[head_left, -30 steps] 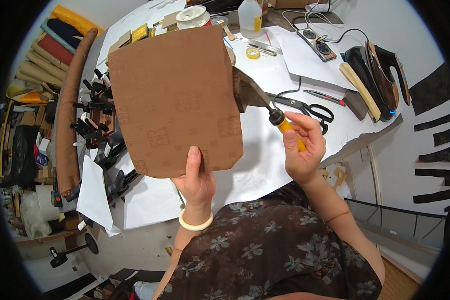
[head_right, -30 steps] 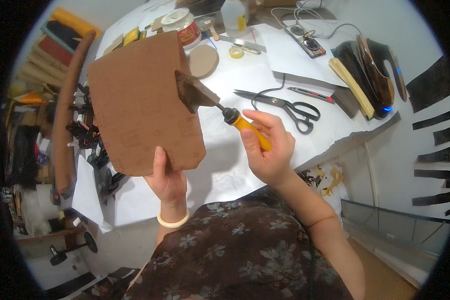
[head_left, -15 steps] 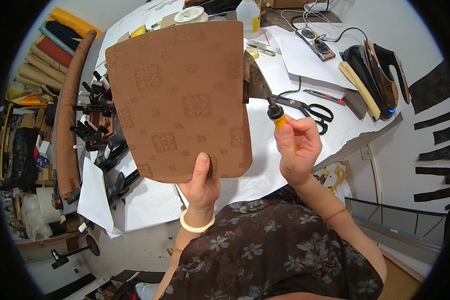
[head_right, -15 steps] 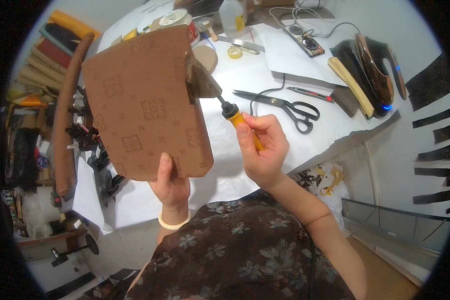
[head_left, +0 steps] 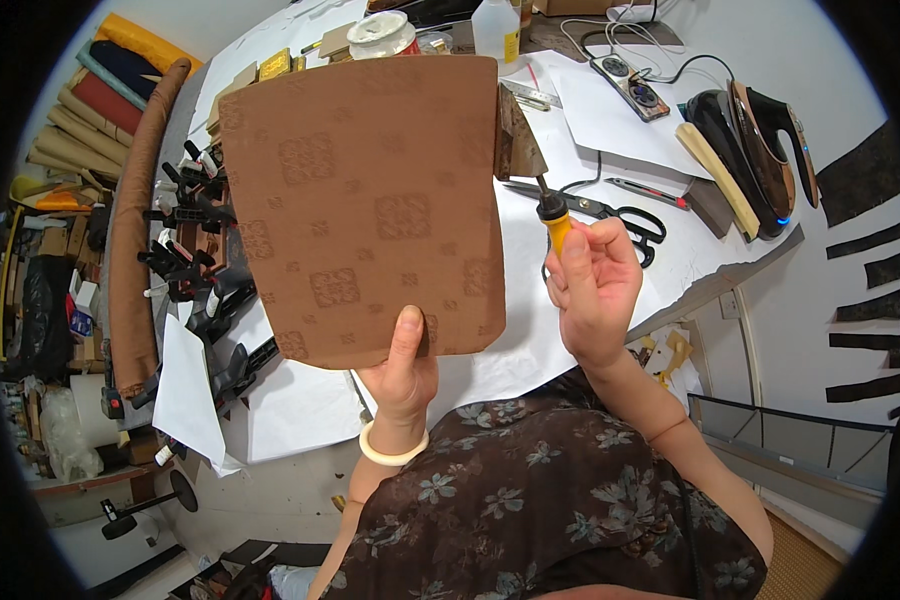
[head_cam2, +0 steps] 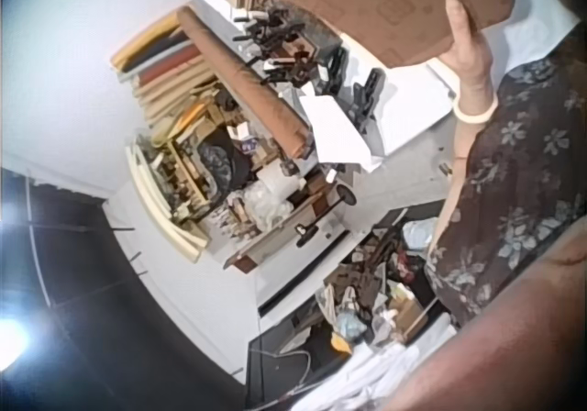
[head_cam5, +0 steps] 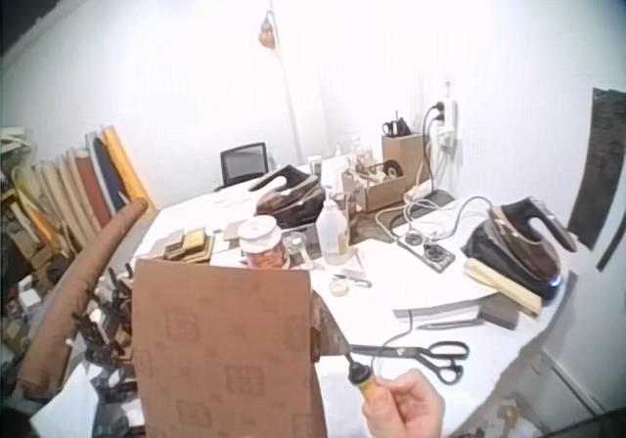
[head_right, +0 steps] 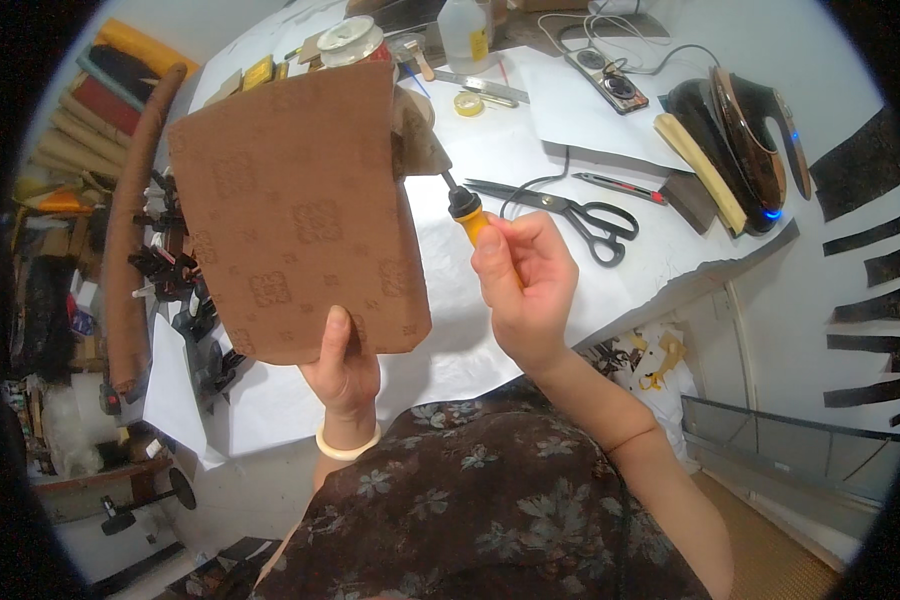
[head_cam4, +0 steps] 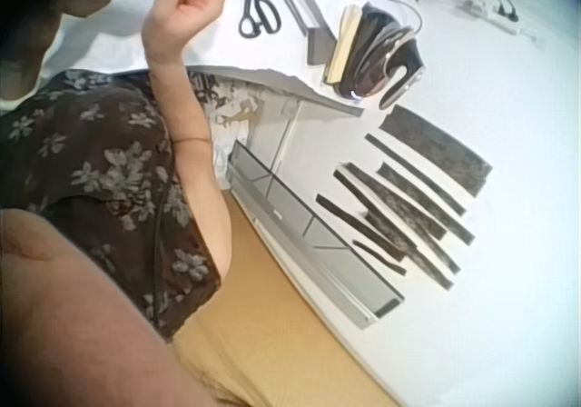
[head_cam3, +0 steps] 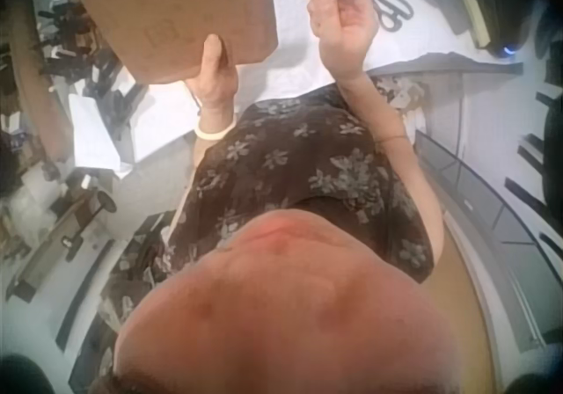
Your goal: The person uses a heated tool to burn a decorative pattern onto the edges of a brown leather piece. They then use an iron to press the edges flat and apply a substance to the surface with a brush.
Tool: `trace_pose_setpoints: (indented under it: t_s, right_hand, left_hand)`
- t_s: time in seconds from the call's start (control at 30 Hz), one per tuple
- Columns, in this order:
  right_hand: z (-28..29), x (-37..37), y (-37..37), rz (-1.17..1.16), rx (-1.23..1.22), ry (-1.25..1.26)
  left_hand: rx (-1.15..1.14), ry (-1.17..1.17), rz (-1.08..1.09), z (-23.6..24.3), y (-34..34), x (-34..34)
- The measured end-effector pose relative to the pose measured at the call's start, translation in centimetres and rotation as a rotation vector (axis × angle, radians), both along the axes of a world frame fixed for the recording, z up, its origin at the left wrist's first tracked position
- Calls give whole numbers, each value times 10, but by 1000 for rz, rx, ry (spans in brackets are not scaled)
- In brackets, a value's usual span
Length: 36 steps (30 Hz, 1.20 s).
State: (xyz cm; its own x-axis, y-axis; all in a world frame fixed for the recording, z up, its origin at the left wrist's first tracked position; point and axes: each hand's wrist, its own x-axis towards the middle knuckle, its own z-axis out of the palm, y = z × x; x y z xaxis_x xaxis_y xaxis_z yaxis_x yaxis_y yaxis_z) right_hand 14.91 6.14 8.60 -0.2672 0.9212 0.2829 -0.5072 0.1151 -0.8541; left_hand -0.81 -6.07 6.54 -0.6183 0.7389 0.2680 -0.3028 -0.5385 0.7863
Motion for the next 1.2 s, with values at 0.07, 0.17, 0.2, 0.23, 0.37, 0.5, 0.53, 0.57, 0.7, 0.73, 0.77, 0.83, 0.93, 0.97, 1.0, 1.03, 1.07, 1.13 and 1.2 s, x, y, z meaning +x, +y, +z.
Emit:
trace_pose_setpoints:
  t_s: [0.07, 0.17, 0.2, 0.23, 0.37, 0.5, 0.53, 0.57, 0.7, 0.73, 0.77, 0.83, 0.93, 0.97, 1.0, 1.03, 1.07, 1.13, 1.2]
  right_hand:
    - [3, 0, 1, 3, -9, -22]
    - [7, 0, 1, 1, -27, -15]
    - [8, 0, 2, 1, -32, -12]
    - [9, 0, 2, 0, -36, -10]
    - [9, 1, 4, 41, -67, 36]
    - [8, 1, 3, 84, -120, 78]
    - [8, 2, 2, 98, -137, 78]
    - [8, 2, 1, 111, -144, 86]
    - [7, 3, -4, 148, -160, 85]
    - [7, 4, -5, 156, -164, 78]
    - [7, 3, -6, 144, -157, 59]
    - [5, 2, -6, 118, -141, 20]
    - [-10, 5, -5, -57, 142, -25]
    - [-16, 6, -4, -125, 250, -59]
    - [-24, 10, -6, -203, 379, -126]
    - [-24, 13, -10, -282, 507, -195]
    - [-19, 23, -15, -217, 539, -265]
    - [-13, 19, -16, -195, 588, -289]
    - [-15, 17, -17, -184, 574, -302]
  left_hand:
    - [-3, 6, 7, -1, 0, 0]
    - [-11, 17, 10, -3, -1, -1]
    - [-14, 23, 14, -3, -1, -1]
    - [-17, 28, 18, -4, -1, -1]
    - [-33, 27, 23, -5, -2, -1]
    - [-31, 29, 19, -6, -1, -4]
    - [-35, 32, 22, -6, -1, -5]
    - [-40, 35, 25, -6, -1, -5]
    - [-12, 18, 30, -5, 1, -4]
    - [-11, 20, 34, -4, 0, -4]
    - [-10, 22, 38, -4, 0, -4]
    - [-7, -12, 47, 0, 0, -4]
    - [26, -93, 97, 9, 4, -1]
    - [43, -125, 121, 12, 6, -1]
    - [51, -132, 126, 14, 8, -3]
    - [57, -139, 130, 15, 9, -4]
    - [63, -147, 133, 16, 9, -5]
    - [81, -157, 99, 19, 9, -2]
    - [83, -160, 66, 19, 8, 0]
